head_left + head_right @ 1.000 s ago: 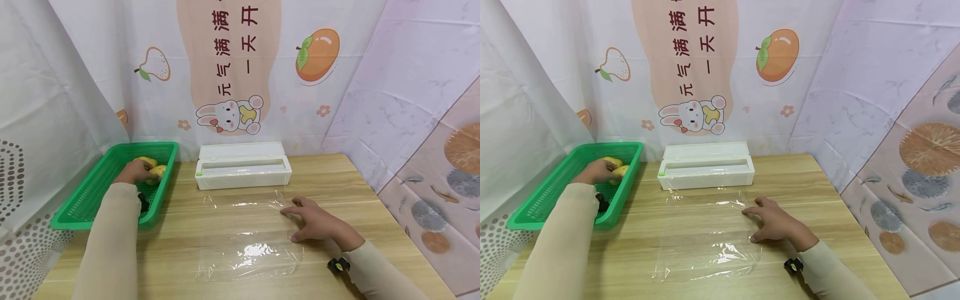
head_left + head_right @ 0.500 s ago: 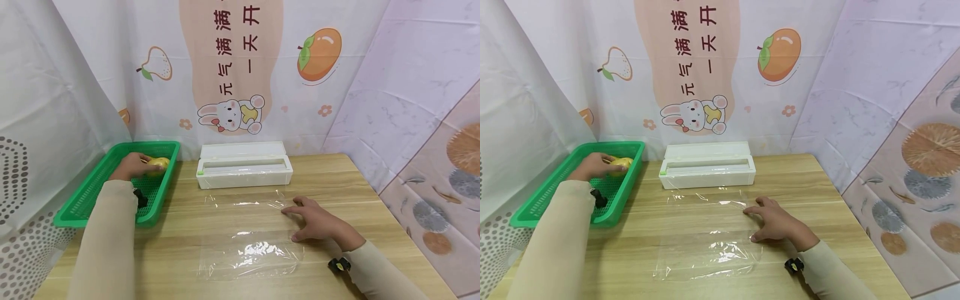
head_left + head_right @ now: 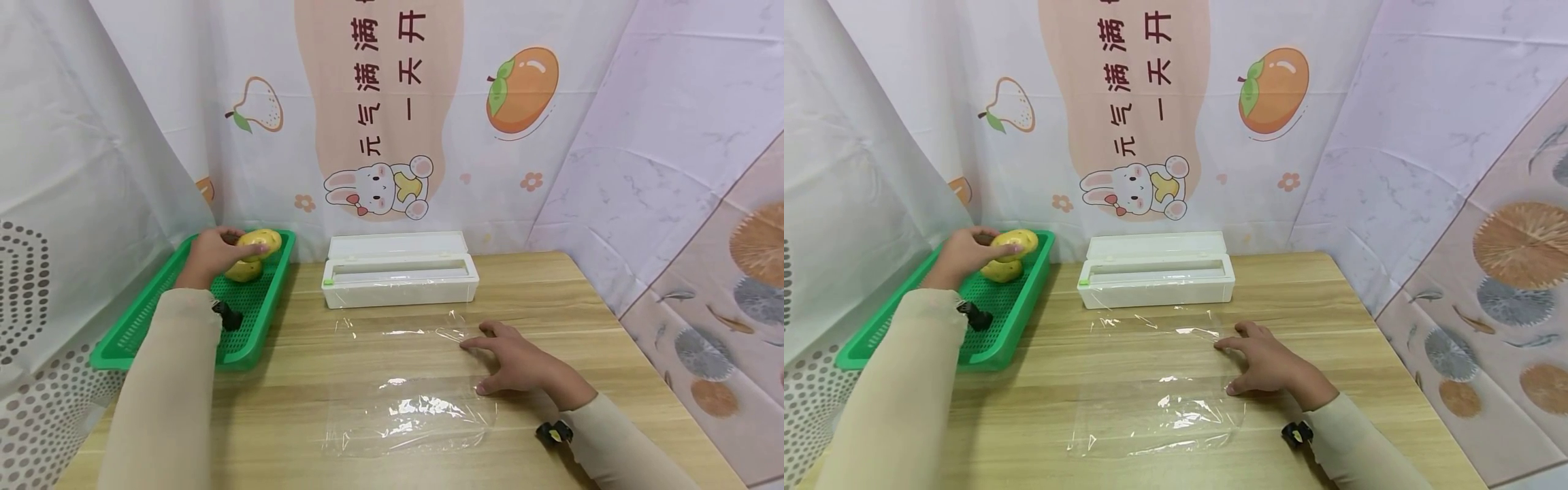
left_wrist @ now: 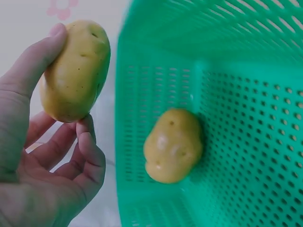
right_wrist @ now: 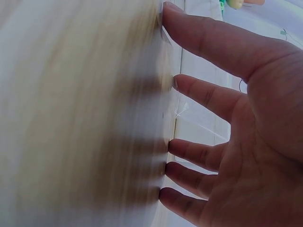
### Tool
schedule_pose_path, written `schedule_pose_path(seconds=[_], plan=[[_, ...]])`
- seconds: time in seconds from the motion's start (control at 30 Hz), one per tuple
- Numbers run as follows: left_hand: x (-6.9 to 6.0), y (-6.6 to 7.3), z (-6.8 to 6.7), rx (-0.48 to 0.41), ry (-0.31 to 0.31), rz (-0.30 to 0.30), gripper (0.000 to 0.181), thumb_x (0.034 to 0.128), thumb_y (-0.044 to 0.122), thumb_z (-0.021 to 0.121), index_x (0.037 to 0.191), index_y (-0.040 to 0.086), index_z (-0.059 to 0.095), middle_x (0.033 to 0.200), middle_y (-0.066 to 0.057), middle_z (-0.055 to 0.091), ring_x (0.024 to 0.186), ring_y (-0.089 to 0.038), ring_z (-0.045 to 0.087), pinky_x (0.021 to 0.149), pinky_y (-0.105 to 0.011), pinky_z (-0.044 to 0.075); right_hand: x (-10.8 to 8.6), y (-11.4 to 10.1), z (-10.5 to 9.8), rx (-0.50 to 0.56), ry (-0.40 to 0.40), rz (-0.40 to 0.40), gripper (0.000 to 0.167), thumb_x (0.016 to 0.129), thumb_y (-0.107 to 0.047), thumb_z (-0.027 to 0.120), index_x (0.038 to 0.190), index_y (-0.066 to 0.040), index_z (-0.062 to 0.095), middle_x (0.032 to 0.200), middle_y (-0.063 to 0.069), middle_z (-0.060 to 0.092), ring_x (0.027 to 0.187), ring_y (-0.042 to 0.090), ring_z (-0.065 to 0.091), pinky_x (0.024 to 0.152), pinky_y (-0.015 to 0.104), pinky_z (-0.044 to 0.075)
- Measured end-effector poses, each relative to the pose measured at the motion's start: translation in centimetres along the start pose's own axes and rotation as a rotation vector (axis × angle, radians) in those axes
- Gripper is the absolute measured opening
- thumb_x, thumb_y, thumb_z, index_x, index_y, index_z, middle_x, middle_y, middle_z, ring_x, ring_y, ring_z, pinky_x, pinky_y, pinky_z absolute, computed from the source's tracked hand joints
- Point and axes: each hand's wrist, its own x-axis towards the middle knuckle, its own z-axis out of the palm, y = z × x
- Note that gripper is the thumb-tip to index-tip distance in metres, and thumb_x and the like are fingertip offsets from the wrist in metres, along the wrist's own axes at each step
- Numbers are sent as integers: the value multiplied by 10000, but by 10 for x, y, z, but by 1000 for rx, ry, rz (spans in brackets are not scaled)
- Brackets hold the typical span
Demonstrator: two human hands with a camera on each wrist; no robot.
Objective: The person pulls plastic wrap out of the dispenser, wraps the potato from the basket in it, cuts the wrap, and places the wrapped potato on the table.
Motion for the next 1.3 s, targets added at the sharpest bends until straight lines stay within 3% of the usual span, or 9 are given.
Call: schedule_pose_path(seconds=[0.1, 0.33, 0.57, 0.8, 1.0, 1.17, 1.3], plan=[[-1, 7, -2, -44, 34, -4, 953, 773, 735, 759, 1390, 38, 554, 1367, -208, 546, 1162, -346, 532, 815, -361, 523, 0, -1, 0, 4, -1, -3, 804, 671, -395, 960, 1400, -259, 650, 1548, 290, 383, 1399, 509, 375, 1090, 695, 368], [-14, 31, -10, -161, 108, -6, 905, 766, 715, 777, 1401, 112, 547, 1379, -111, 531, 1227, -284, 492, 893, -373, 495, -1, 0, 1, 7, -7, 6, 799, 681, -396, 956, 1405, -261, 646, 1559, 290, 374, 1410, 506, 365, 1103, 691, 359], [-40, 44, -5, -315, 185, 32, 755, 789, 588, 835, 1377, 181, 595, 1231, 100, 584, 1114, -120, 535, 829, -198, 496, 0, 1, 1, -7, 7, -11, 807, 678, -413, 952, 1407, -259, 643, 1535, 294, 401, 1391, 506, 390, 1095, 695, 366], [-65, 59, 4, -440, 260, 69, 657, 807, 484, 867, 1358, 221, 626, 1216, 139, 616, 1067, -110, 568, 804, -147, 503, 0, 2, 2, -5, 8, -8, 802, 683, -412, 951, 1409, -264, 642, 1542, 289, 396, 1399, 498, 384, 1103, 688, 364], [-85, 79, 21, -419, 282, 144, 655, 789, 485, 882, 1336, 209, 650, 1283, 42, 647, 1066, -144, 583, 757, -166, 538, -1, 0, 1, -2, 9, -3, 793, 684, -393, 955, 1402, -259, 647, 1539, 287, 399, 1397, 497, 384, 1101, 682, 369], [-95, 91, 43, -364, 262, 239, 667, 770, 472, 902, 1309, 161, 663, 1294, -43, 672, 1053, -179, 619, 754, -157, 558, 0, -2, -2, 0, 9, -4, 789, 687, -385, 955, 1401, -255, 647, 1541, 291, 395, 1398, 505, 380, 1098, 687, 367], [-103, 95, 60, -295, 220, 282, 687, 762, 503, 899, 1307, 159, 662, 1263, -47, 680, 1044, -207, 628, 752, -179, 552, 0, -1, -1, -1, 11, -9, 788, 682, -394, 957, 1395, -261, 651, 1534, 285, 403, 1392, 500, 384, 1087, 683, 379]])
